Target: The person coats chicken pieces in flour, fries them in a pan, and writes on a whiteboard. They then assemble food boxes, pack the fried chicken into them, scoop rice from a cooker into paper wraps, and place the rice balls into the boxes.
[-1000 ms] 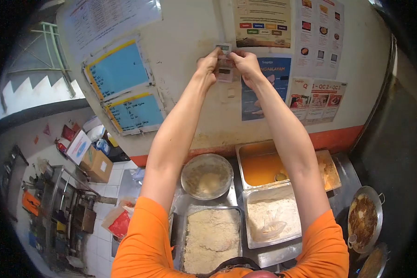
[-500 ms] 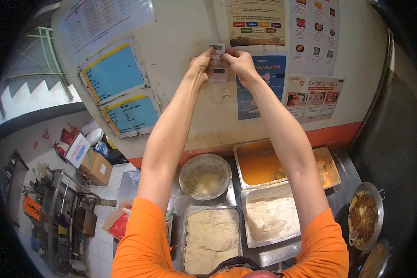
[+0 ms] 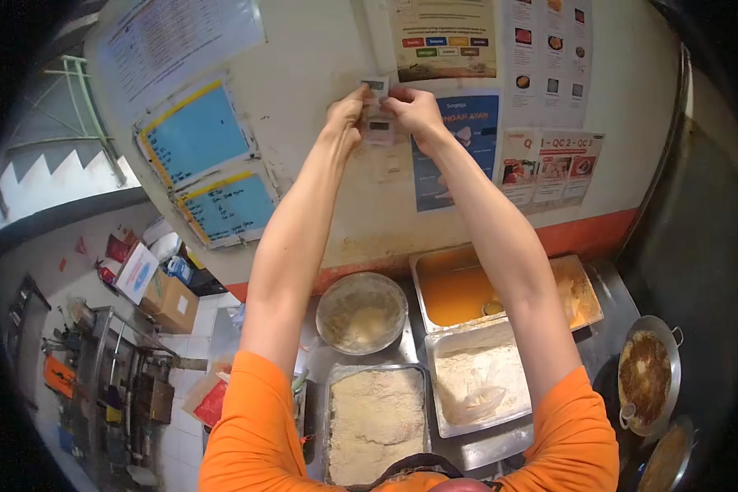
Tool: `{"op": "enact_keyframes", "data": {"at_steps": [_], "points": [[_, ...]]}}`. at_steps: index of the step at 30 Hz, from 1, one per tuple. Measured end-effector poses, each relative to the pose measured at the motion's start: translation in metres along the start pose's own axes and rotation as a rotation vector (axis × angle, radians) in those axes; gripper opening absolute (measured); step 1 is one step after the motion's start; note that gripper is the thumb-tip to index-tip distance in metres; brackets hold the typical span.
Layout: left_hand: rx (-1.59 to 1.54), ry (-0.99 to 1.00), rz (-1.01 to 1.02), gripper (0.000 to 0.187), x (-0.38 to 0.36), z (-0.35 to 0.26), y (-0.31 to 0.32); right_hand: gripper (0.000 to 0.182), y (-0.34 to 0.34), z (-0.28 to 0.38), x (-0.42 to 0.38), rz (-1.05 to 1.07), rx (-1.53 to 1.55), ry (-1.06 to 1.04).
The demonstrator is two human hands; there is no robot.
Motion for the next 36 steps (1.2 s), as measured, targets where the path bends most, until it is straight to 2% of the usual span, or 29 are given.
{"op": "enact_keyframes", "data": {"at_steps": [2, 5, 8, 11, 15, 22, 26, 32, 36], "points": [[-0.061, -0.012, -0.004, 0.021, 0.006, 0.007, -0.002, 0.034, 0.000, -0.004, 0.004, -0.002, 0.020, -0.016], [-0.048, 0.012, -0.032, 0.019, -0.027, -0.015, 0.009, 0.037, -0.002, 0.011, -0.013, 0.027, -0.031, 0.015], [-0.038, -0.001, 0.011, 0.017, 0.010, 0.011, -0.008, 0.037, 0.000, 0.001, 0.002, -0.005, -0.066, 0.010], [0.032, -0.020, -0.041, 0.025, -0.012, -0.010, 0.007, 0.039, -0.001, 0.001, 0.001, -0.016, -0.111, -0.012], [0.033, -0.030, 0.109, 0.025, 0.014, 0.009, -0.013, 0.037, -0.001, -0.001, 0.001, 0.013, -0.038, 0.001], [-0.055, -0.032, 0.034, 0.024, 0.000, 0.002, 0.003, 0.035, 0.000, -0.001, -0.001, -0.058, -0.145, -0.033], [-0.082, -0.049, 0.065, 0.025, -0.020, -0.012, 0.002, 0.036, -0.015, 0.007, -0.029, -0.145, -0.137, -0.052], [-0.103, 0.009, 0.084, 0.028, -0.005, 0.002, 0.000, 0.035, -0.048, 0.024, -0.079, -0.099, -0.246, -0.023], [-0.051, -0.046, 0.007, 0.024, -0.011, -0.008, 0.009, 0.031, -0.065, 0.044, -0.140, -0.034, -0.292, -0.018]]}}
Point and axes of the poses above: each hand's wrist, its own x-axis towards the middle knuckle, its own y-axis out of the palm, z = x × y, the point moved 2 cm from there along x, towards the middle knuckle, and after that the axes turned 15 degrees about y, right-handed, at the moved point
